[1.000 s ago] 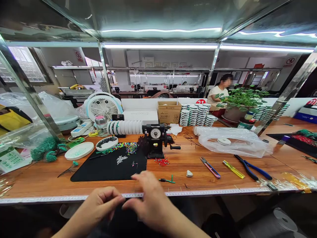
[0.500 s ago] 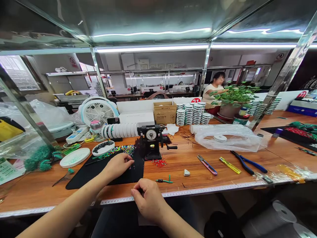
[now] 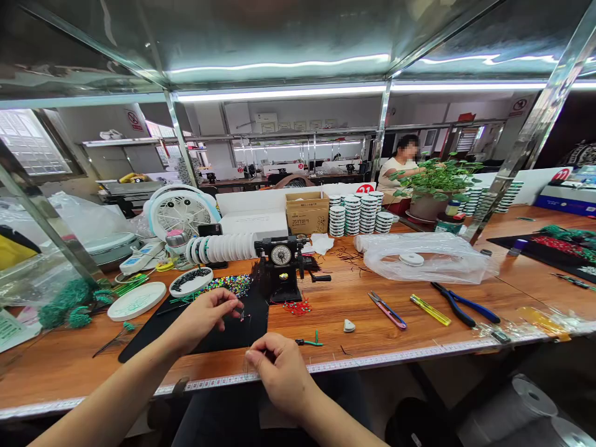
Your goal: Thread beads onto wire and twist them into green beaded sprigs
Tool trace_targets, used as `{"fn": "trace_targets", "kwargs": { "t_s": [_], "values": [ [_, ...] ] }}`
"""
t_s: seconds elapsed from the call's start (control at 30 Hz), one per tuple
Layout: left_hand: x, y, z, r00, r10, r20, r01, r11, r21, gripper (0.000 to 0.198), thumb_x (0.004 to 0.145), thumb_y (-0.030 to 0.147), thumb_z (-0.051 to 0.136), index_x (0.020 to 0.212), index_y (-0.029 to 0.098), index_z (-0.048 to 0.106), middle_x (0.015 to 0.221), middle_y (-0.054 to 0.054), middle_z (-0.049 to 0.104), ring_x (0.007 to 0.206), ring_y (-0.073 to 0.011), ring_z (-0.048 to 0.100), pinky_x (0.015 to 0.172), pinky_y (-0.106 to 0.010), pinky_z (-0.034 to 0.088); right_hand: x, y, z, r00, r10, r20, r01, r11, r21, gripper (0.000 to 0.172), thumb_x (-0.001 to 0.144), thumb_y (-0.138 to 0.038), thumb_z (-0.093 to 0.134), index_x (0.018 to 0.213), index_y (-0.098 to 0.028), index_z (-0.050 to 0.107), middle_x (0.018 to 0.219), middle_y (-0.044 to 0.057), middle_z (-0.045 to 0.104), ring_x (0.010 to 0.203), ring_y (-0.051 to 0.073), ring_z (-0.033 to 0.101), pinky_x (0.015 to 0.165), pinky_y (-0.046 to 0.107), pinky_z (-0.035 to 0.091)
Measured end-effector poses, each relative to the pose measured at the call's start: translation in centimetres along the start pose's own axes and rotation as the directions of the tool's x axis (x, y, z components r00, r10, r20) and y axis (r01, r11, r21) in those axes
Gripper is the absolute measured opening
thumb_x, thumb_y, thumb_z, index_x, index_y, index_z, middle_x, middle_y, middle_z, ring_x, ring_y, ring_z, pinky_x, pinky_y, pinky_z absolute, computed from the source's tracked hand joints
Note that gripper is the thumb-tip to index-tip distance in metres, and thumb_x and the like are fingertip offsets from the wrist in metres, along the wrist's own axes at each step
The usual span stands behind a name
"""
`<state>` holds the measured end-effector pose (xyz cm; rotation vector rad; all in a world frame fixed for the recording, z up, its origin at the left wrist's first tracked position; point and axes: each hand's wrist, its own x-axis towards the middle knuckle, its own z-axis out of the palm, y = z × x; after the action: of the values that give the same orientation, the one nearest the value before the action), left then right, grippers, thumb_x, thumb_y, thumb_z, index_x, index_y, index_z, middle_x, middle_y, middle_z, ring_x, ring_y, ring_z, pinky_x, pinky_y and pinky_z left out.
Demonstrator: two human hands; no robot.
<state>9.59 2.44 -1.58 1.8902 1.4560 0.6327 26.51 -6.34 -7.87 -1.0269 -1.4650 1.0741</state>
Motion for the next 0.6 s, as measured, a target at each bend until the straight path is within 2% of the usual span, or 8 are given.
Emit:
{"fn": "trace_targets", "kwargs": {
  "t_s": [0.03,0.1,0.2,0.27,0.37,0.43,0.6],
  "values": [
    [-1.3,0.1,0.2,1.0,-0.004,0.026,0.007,0.993,-0.119,0.021,0.083,0.037,0.047,0.082,0.017,0.053,0.083,-0.005,0.066,0.073,-0.0177,0.063,0.052,-0.023,0.044,0.2,-0.2,0.0,0.997,0.078,-0.004,-0.077,0.988,0.133,0.021,0.08,-0.033,0.058,0.075,-0.014,0.062,0.056,-0.001,0.054,0.051,0.009,0.045,0.05,0.021,0.034],
    [-3.9,0.3,1.0,0.994,-0.026,0.109,0.074,0.886,-0.457,0.023,0.078,0.038,0.058,0.078,0.016,0.053,0.074,-0.004,0.064,0.067,-0.0151,0.061,0.049,-0.021,0.043,0.5,-0.8,0.3,0.981,0.19,0.027,-0.187,0.912,0.365,0.028,0.078,-0.04,0.061,0.081,-0.012,0.063,0.055,-0.001,0.055,0.046,0.008,0.043,0.045,0.02,0.032],
    [-6.9,0.3,2.7,0.973,-0.05,0.223,0.193,0.703,-0.684,0.024,0.074,0.034,0.066,0.073,0.014,0.055,0.067,-0.003,0.063,0.059,-0.0117,0.058,0.047,-0.018,0.041,0.7,-1.5,0.8,0.975,0.208,0.074,-0.217,0.842,0.494,0.029,0.075,-0.04,0.066,0.078,-0.011,0.065,0.053,-0.001,0.054,0.046,0.007,0.042,0.044,0.019,0.029],
    [-8.1,0.1,3.6,0.959,-0.081,0.27,0.26,0.62,-0.74,0.021,0.074,0.031,0.068,0.074,0.013,0.057,0.07,-0.004,0.064,0.06,-0.0114,0.059,0.047,-0.017,0.041,0.6,-1.6,1.1,0.977,0.191,0.092,-0.212,0.847,0.487,0.027,0.075,-0.037,0.066,0.074,-0.01,0.066,0.054,0.0,0.054,0.046,0.006,0.041,0.044,0.019,0.029],
    [-9.0,-0.2,4.2,0.937,-0.105,0.334,0.335,0.542,-0.77,0.02,0.072,0.025,0.071,0.082,0.01,0.061,0.075,-0.005,0.064,0.062,-0.0112,0.061,0.048,-0.016,0.043,0.4,-1.7,1.2,0.987,0.145,0.07,-0.161,0.908,0.387,0.022,0.075,-0.033,0.066,0.072,-0.011,0.068,0.063,0.003,0.059,0.056,0.009,0.047,0.052,0.021,0.035],
    [-9.3,-0.4,4.4,0.925,-0.124,0.359,0.369,0.52,-0.771,0.02,0.071,0.024,0.071,0.082,0.01,0.062,0.073,-0.005,0.064,0.062,-0.0118,0.062,0.048,-0.016,0.043,0.3,-1.9,1.1,0.993,0.104,0.049,-0.114,0.948,0.297,0.02,0.076,-0.03,0.065,0.069,-0.011,0.068,0.065,0.003,0.06,0.06,0.011,0.05,0.056,0.022,0.038],
    [-9.8,-0.4,4.6,0.915,-0.157,0.373,0.399,0.5,-0.769,0.022,0.07,0.028,0.072,0.073,0.011,0.058,0.07,-0.007,0.066,0.061,-0.0152,0.065,0.047,-0.017,0.045,0.3,-2.5,1.1,0.996,0.08,0.048,-0.088,0.976,0.2,0.019,0.076,-0.028,0.063,0.067,-0.012,0.066,0.06,0.0,0.057,0.057,0.01,0.048,0.054,0.022,0.037]
  ]
}}
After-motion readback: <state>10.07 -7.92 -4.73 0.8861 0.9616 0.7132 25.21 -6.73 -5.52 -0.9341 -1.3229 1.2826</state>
